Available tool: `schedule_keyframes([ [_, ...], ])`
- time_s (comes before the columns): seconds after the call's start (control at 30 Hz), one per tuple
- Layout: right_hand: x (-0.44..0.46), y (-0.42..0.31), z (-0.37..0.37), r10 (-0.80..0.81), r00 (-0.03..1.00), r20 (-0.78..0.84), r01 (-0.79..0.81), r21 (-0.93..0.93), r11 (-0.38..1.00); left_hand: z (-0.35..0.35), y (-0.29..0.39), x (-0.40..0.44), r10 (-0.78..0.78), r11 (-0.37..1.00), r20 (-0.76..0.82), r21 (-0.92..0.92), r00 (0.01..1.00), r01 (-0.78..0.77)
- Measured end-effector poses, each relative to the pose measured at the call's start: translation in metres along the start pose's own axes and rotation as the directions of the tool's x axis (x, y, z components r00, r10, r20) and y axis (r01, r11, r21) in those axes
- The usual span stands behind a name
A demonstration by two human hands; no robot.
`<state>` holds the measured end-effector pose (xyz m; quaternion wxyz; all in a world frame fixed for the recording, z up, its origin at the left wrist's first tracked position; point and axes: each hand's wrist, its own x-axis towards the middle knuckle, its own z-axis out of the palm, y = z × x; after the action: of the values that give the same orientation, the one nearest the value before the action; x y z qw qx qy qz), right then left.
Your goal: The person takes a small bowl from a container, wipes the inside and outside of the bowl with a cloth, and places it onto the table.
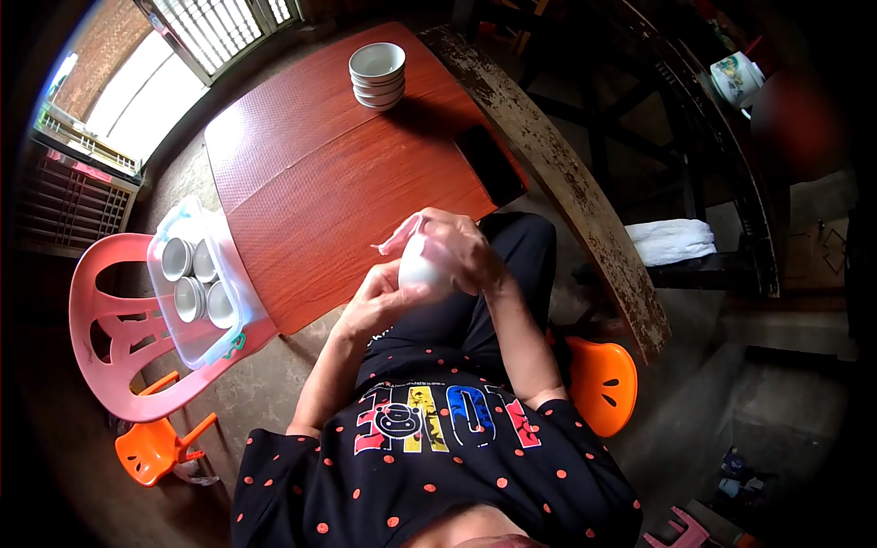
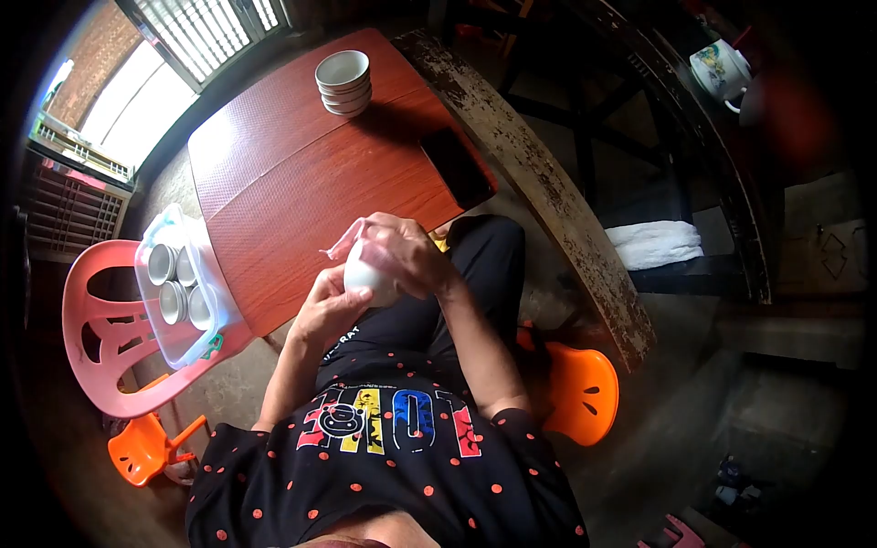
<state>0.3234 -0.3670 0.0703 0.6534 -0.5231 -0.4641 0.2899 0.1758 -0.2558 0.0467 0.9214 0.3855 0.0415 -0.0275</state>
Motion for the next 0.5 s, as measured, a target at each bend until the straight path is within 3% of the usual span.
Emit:
schedule_keyframes([
  [0.03,0.000,-0.004,0.000,0.046,0.999,-0.008,-0.045,0.079,0.996,0.006,0.005,0.000,0.022,0.994,0.022,0.105,1.000,-0.025],
  [0.07,0.001,-0.008,0.000,0.092,0.996,-0.015,-0.089,0.159,0.983,0.005,0.004,0.000,0.012,0.996,0.011,0.094,1.000,-0.013],
  [0.1,0.000,-0.007,0.002,-0.037,0.998,-0.044,0.034,-0.063,0.997,0.003,0.002,0.000,0.000,0.997,-0.003,0.082,1.000,0.000],
  [0.13,-0.001,-0.008,0.006,-0.167,0.985,-0.047,0.147,-0.281,0.948,-0.003,-0.005,0.000,0.050,0.976,-0.058,0.216,0.997,-0.037],
  [0.2,0.000,-0.025,0.021,-0.268,0.958,0.103,0.269,-0.651,0.710,-0.012,-0.019,-0.001,0.155,0.878,-0.147,0.473,0.977,-0.068],
  [0.23,0.001,-0.032,0.026,-0.290,0.938,0.192,0.324,-0.786,0.527,-0.015,-0.018,0.000,0.227,0.692,-0.042,0.710,0.973,-0.131],
  [0.27,0.003,-0.029,0.024,-0.343,0.920,0.188,0.359,-0.756,0.548,-0.016,-0.016,-0.002,0.170,0.775,-0.046,0.623,0.984,-0.105],
  [0.3,0.003,-0.024,0.019,-0.305,0.945,0.114,0.294,-0.704,0.646,-0.014,-0.013,-0.003,0.110,0.847,-0.043,0.526,0.993,-0.071],
  [0.33,0.002,-0.017,0.011,-0.258,0.965,0.047,0.227,-0.639,0.735,-0.009,-0.007,-0.005,0.011,0.826,-0.059,0.563,0.998,0.024],
  [0.37,-0.005,-0.007,0.006,-0.092,0.996,0.012,0.089,-0.391,0.916,-0.003,0.002,-0.006,-0.081,0.793,-0.079,0.598,0.994,0.112],
  [0.4,-0.012,0.002,0.002,0.082,0.996,-0.025,-0.083,-0.054,0.995,0.001,0.008,-0.006,-0.167,0.751,-0.105,0.631,0.980,0.195],
  [0.43,-0.019,0.012,-0.003,0.248,0.967,-0.060,-0.226,0.247,0.942,0.006,0.010,-0.006,-0.122,0.798,-0.066,0.587,0.990,0.138],
  [0.5,-0.027,0.041,0.003,0.143,0.971,-0.192,-0.063,0.373,0.926,0.013,0.009,-0.007,-0.031,0.871,0.005,0.491,1.000,0.025],
])
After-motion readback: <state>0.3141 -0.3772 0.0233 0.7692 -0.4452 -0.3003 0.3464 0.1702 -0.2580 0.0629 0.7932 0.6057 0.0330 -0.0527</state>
